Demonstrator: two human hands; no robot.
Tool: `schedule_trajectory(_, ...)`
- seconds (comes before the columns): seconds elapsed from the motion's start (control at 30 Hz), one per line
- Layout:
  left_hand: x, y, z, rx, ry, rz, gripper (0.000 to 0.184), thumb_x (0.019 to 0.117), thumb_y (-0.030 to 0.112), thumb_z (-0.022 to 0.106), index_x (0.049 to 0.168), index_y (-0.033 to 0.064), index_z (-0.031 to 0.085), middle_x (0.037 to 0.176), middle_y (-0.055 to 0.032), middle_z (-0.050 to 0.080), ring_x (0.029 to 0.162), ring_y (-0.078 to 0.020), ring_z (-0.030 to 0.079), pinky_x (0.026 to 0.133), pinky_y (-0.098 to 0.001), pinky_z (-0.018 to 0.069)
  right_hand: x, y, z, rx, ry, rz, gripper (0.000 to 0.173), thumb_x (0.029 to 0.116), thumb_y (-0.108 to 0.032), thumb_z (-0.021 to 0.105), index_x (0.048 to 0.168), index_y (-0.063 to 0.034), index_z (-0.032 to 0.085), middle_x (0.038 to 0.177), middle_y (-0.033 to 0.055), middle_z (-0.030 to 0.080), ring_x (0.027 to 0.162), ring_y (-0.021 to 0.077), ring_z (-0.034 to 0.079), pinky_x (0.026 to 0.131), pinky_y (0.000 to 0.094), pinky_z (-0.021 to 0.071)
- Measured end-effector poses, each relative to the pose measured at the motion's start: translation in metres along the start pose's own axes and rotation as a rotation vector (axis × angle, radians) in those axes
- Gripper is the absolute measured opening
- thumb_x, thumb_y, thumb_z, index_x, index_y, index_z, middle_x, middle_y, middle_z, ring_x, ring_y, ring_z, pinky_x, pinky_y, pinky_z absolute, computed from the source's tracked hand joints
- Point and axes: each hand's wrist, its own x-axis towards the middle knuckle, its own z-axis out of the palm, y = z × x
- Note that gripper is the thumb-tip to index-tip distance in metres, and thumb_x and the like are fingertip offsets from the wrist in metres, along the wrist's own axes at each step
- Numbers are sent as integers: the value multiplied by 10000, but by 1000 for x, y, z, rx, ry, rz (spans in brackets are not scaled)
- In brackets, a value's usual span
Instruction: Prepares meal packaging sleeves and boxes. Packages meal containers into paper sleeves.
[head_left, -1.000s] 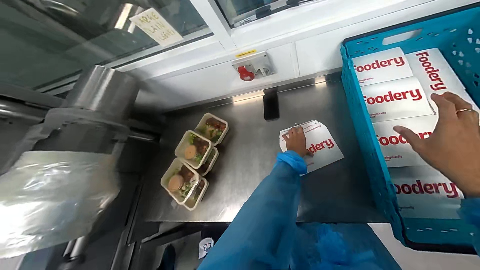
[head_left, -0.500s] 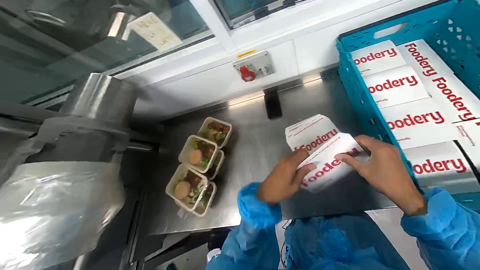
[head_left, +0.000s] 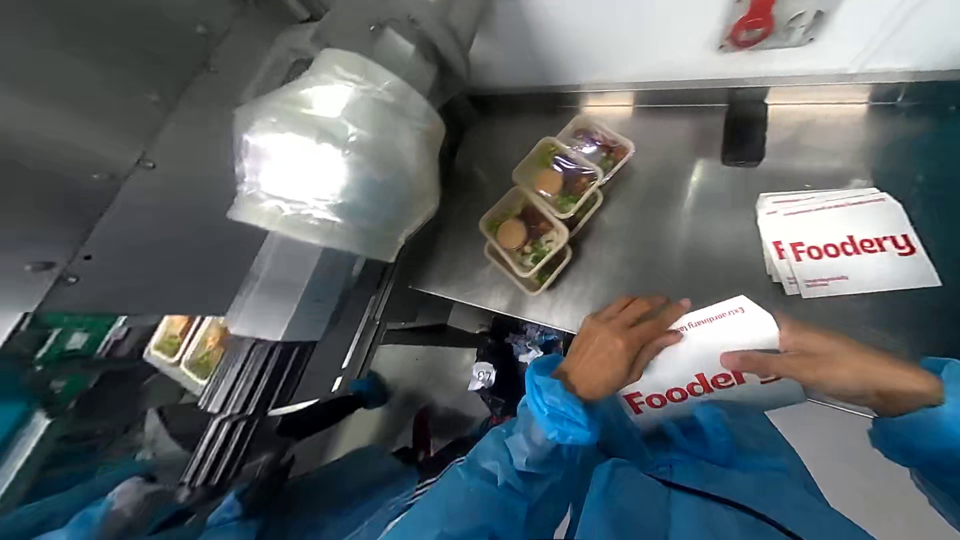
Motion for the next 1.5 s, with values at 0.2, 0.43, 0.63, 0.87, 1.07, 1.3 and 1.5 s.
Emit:
schedule_trajectory(0.2, -17, 3, -34, -103, -302, -149, 362, 1017, 322, 630, 1137, -12, 702, 889, -143, 736, 813, -279, 739, 746, -480, 609, 32, -22, 30, -274, 272, -216, 79, 828, -219, 808, 845, -165, 753, 731, -55, 728, 636, 42, 668, 568, 239, 558)
schedule_trajectory(0.43, -10, -55, -41, 190, -166, -20, 419, 1007, 402, 606, 792, 59, 714, 614, -80, 647, 587, -255, 679, 543, -454, 542, 57, 21, 50, -172, 332, -122, 490, 821, -437, 767, 1152, -95, 651, 940, -71, 729, 865, 15, 699, 793, 247, 601)
schedule_trajectory(0.63, 28, -81, -41, -296, -305, 53, 393, 1022, 188, 630, 1391, 53, 631, 1194, -119, 733, 1036, -232, 720, 917, -458, 590, 84, 1, 63, -173, 523, -227, 132, 954, -224, 691, 885, -115, 720, 718, -44, 688, 622, 33, 636, 572, 254, 552)
schedule_trajectory(0.87, 24, -70, -21, -381, -293, 41, 152, 949, -15, 632, 1049, 15, 743, 874, -89, 737, 801, -209, 715, 763, -449, 599, 76, 25, 65, -220, 326, -24, 367, 843, -492, 758, 894, -129, 739, 750, -42, 706, 677, 56, 670, 635, 307, 580)
schedule_trajectory(1.07, 25, -153, -80, -140, 38, -443, 231, 1007, 33, 565, 1177, -30, 709, 1129, -191, 737, 1056, -299, 719, 981, -489, 560, 83, 70, 103, 37, 186, -61, 431, 894, -341, 768, 1199, -59, 653, 1050, -33, 741, 984, 39, 697, 917, 265, 583)
schedule_trajectory(1.3, -15, -306, -122, -112, -268, -1039, 682, 946, 454, 725, 1324, -82, 540, 1218, -333, 626, 1144, -461, 628, 1003, -633, 490, 163, 60, 97, 716, 422, 66, 300, 1032, -200, 589, 1299, -63, 588, 1092, 71, 716, 966, 165, 707, 839, 389, 609)
schedule_trajectory(1.5, -90, -222, -97, -700, 204, -825, 301, 1038, 201, 579, 1203, -50, 598, 975, -128, 711, 862, -170, 709, 820, -381, 609, 171, 80, 86, 928, 344, 109, 285, 1055, -232, 530, 1309, -110, 576, 1119, 74, 723, 988, 177, 719, 837, 394, 619)
